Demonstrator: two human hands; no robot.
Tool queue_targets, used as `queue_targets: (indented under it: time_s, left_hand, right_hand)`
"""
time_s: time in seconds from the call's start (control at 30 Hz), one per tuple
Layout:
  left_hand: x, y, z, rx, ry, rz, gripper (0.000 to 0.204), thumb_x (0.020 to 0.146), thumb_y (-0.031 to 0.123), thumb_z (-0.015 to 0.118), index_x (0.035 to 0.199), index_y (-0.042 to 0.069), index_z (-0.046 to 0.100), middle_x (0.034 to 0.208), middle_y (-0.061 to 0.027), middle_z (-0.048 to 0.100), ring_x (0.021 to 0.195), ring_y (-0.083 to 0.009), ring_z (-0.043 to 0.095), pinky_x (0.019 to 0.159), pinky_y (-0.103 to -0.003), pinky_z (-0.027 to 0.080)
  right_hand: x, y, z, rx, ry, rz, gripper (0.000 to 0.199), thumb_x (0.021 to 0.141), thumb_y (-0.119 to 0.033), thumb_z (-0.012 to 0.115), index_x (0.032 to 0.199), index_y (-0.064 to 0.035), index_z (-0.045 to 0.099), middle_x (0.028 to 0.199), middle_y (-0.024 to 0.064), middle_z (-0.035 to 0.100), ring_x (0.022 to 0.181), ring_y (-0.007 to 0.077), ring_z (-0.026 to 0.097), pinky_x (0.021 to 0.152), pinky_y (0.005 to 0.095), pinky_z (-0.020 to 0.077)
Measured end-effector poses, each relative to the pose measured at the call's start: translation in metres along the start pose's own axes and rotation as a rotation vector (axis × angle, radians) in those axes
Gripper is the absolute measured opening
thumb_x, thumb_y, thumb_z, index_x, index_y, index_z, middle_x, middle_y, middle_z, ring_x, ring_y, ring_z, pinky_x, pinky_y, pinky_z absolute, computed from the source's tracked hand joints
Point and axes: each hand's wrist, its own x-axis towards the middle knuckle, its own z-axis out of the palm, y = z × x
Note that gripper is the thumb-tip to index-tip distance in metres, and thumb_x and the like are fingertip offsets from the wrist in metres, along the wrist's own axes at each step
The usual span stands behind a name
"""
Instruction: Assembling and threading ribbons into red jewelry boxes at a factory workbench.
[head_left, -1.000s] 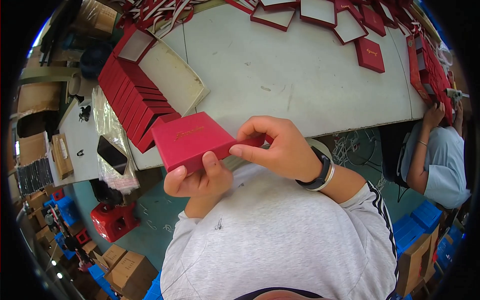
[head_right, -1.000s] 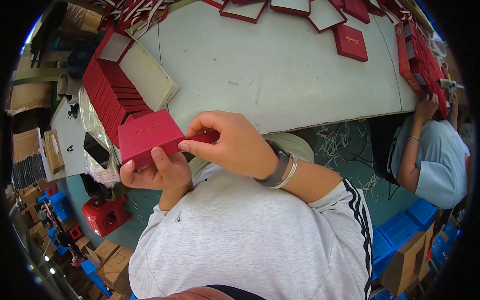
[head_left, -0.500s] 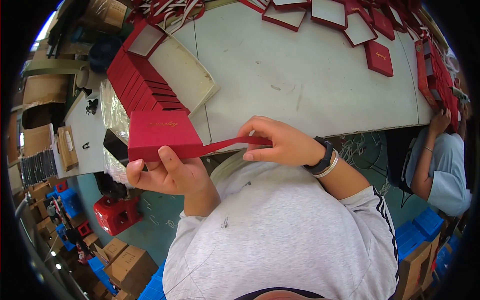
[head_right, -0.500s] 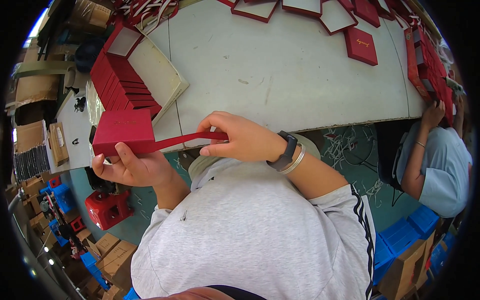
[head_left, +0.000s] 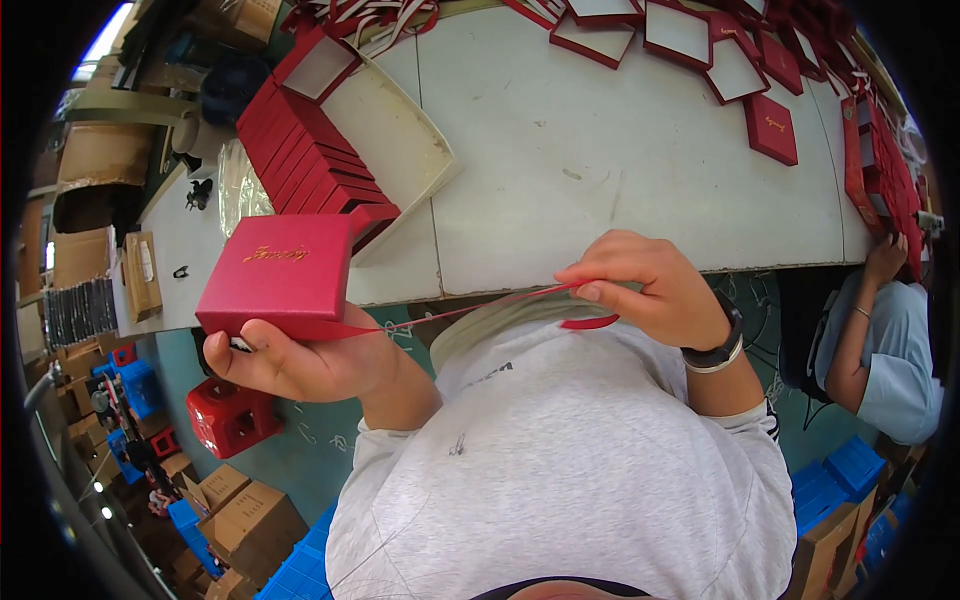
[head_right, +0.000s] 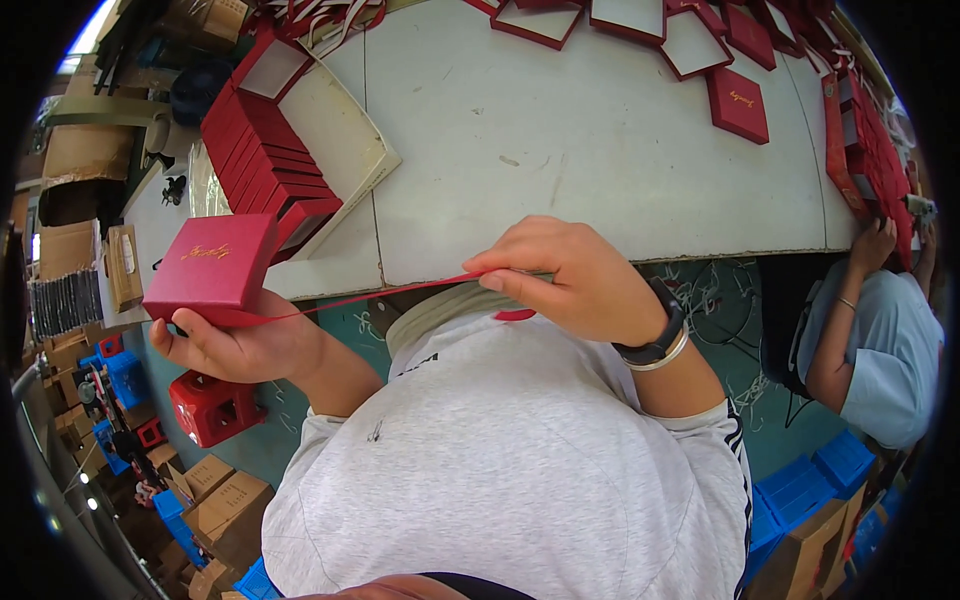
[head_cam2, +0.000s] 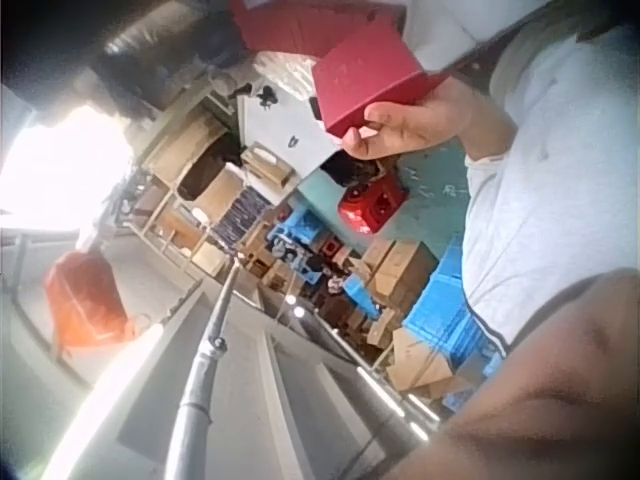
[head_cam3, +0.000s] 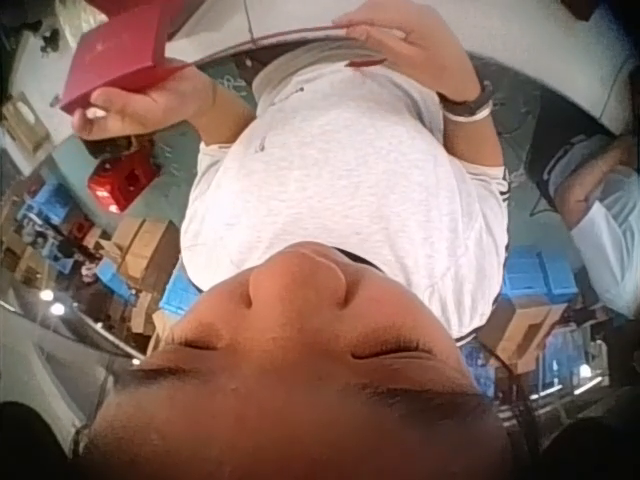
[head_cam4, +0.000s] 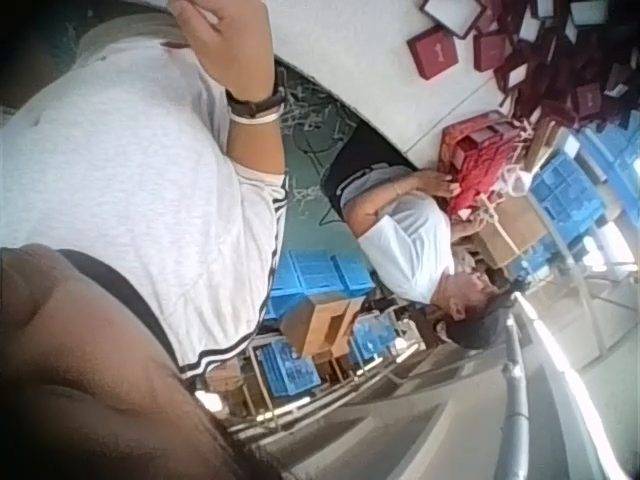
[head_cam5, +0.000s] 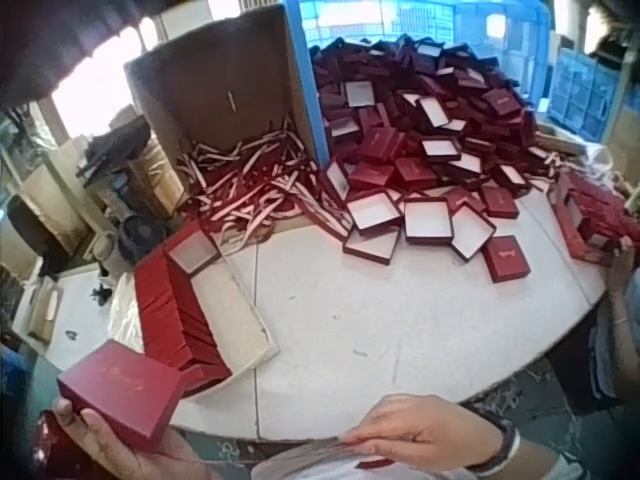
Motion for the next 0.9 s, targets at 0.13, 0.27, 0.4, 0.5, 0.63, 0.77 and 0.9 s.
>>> queue_targets:
  time_s: [0.13, 0.27, 0.4, 0.5, 0.63, 0.77, 0.9]
  left_hand:
    - [-0.011, 0.007, 0.008, -0.15, -0.139, -0.124, 0.03, 0.091, 0.022, 0.05, 0.115, 0.009, 0.039, 0.105, -0.0123, 0.05, 0.095, -0.0215, 0.057, 0.076, -0.036, 0.054]
    - [-0.02, 0.012, 0.022, 0.076, -0.082, -0.028, 0.028, 0.089, 0.02, 0.052, 0.113, 0.01, 0.04, 0.103, -0.0137, 0.051, 0.09, -0.0216, 0.057, 0.071, -0.032, 0.054]
    - [-0.022, 0.003, 0.027, -0.099, -0.087, -0.032, 0.026, 0.091, 0.021, 0.05, 0.111, 0.009, 0.038, 0.104, -0.0137, 0.051, 0.089, -0.0207, 0.058, 0.071, -0.032, 0.056]
    - [-0.026, -0.007, 0.037, -0.115, -0.046, 0.045, 0.033, 0.087, 0.009, 0.055, 0.111, 0.01, 0.033, 0.098, -0.0175, 0.051, 0.079, -0.0182, 0.058, 0.063, -0.025, 0.051]
    - [-0.042, -0.023, 0.037, 0.001, -0.174, 0.077, 0.03, 0.09, 0.012, 0.053, 0.108, 0.009, 0.029, 0.087, -0.0161, 0.055, 0.074, -0.0166, 0.059, 0.061, -0.024, 0.051]
    - [-0.048, -0.022, 0.045, 0.063, -0.141, 0.078, 0.031, 0.09, 0.011, 0.053, 0.11, 0.009, 0.029, 0.086, -0.0165, 0.056, 0.072, -0.0167, 0.059, 0.062, -0.024, 0.051]
    - [-0.045, -0.017, 0.046, 0.031, -0.114, -0.017, 0.032, 0.09, 0.009, 0.052, 0.111, 0.008, 0.028, 0.09, -0.018, 0.055, 0.075, -0.0166, 0.057, 0.066, -0.025, 0.051]
  right_hand:
    - [-0.006, -0.001, -0.006, -0.114, 0.227, 0.027, 0.018, 0.079, -0.004, 0.061, 0.097, -0.0034, 0.066, 0.078, 0.0054, 0.056, 0.071, 0.0161, 0.054, 0.067, 0.0256, 0.0443]
    - [-0.018, 0.002, -0.009, 0.396, 0.288, 0.257, 0.014, 0.079, 0.0, 0.061, 0.093, -0.0005, 0.065, 0.078, 0.0036, 0.056, 0.073, 0.0097, 0.054, 0.069, 0.022, 0.045]
    - [-0.033, -0.003, -0.022, 0.169, 0.21, 0.319, 0.008, 0.081, -0.001, 0.061, 0.088, 0.0007, 0.064, 0.079, 0.0039, 0.058, 0.074, 0.0087, 0.054, 0.069, 0.0212, 0.0451]
    - [-0.045, -0.022, -0.029, 0.143, 0.245, 0.354, 0.005, 0.079, -0.003, 0.064, 0.082, -0.0002, 0.062, 0.079, 0.0049, 0.06, 0.076, 0.0116, 0.056, 0.07, 0.0226, 0.0449]
    - [-0.06, -0.054, -0.049, -0.031, 0.296, -0.037, 0.008, 0.075, -0.004, 0.067, 0.079, -0.0023, 0.061, 0.092, 0.0087, 0.058, 0.082, 0.0163, 0.057, 0.07, 0.0254, 0.0434]
    - [-0.072, -0.066, -0.063, -0.183, 0.366, -0.018, 0.011, 0.075, 0.001, 0.064, 0.085, -0.0009, 0.062, 0.101, 0.0115, 0.055, 0.084, 0.0167, 0.055, 0.069, 0.0237, 0.0408]
    - [-0.065, -0.056, -0.06, -0.138, 0.334, 0.082, 0.017, 0.076, 0.008, 0.06, 0.091, 0.0007, 0.063, 0.085, 0.0069, 0.057, 0.077, 0.0133, 0.053, 0.065, 0.0214, 0.0406]
